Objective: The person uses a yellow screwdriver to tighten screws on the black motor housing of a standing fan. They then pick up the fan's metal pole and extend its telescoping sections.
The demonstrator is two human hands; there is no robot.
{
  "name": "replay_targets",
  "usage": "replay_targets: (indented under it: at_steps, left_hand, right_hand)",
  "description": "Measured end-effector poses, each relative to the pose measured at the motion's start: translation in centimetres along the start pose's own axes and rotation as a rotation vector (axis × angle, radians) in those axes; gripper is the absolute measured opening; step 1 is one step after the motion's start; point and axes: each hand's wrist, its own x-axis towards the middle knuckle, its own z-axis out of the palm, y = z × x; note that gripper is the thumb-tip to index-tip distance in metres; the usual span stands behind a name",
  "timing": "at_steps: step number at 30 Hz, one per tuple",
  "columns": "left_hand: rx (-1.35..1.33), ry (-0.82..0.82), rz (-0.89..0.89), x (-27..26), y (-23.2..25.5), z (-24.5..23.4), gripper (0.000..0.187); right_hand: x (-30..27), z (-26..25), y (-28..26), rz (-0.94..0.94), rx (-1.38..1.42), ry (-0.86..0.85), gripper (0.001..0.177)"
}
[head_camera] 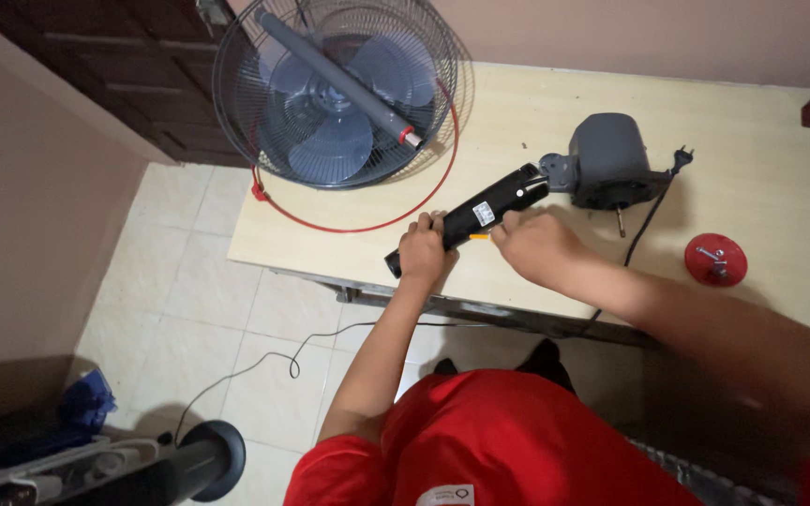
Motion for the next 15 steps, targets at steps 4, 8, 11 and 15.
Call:
replay_targets:
  at_steps: [4,8,11,15]
  left_hand:
    - [0.017,0.001,-0.003,-0.3,0.1,0.4,0.080]
    - [0.043,0.038,0.010,-0.3,-0.1,1.0,0.077]
    - [0.028,0.054,0.018,-0.4,-0.5,1.6,0.075]
    - [0.041,0.091,0.040,-0.2,-1.2,2.4,0.075]
  right_hand:
    - [1.4,0.6,-0.1,0.302,0.416,-0.388,0.041]
    - [3.2,1.5,-0.2,0.657,0.766,-0.406,0.043]
    - [2.7,2.5,-1.0,0.385,0.624,-0.171,0.048]
    - [2.1,3.6,-1.5,-0.117,0.197,0.058,0.024]
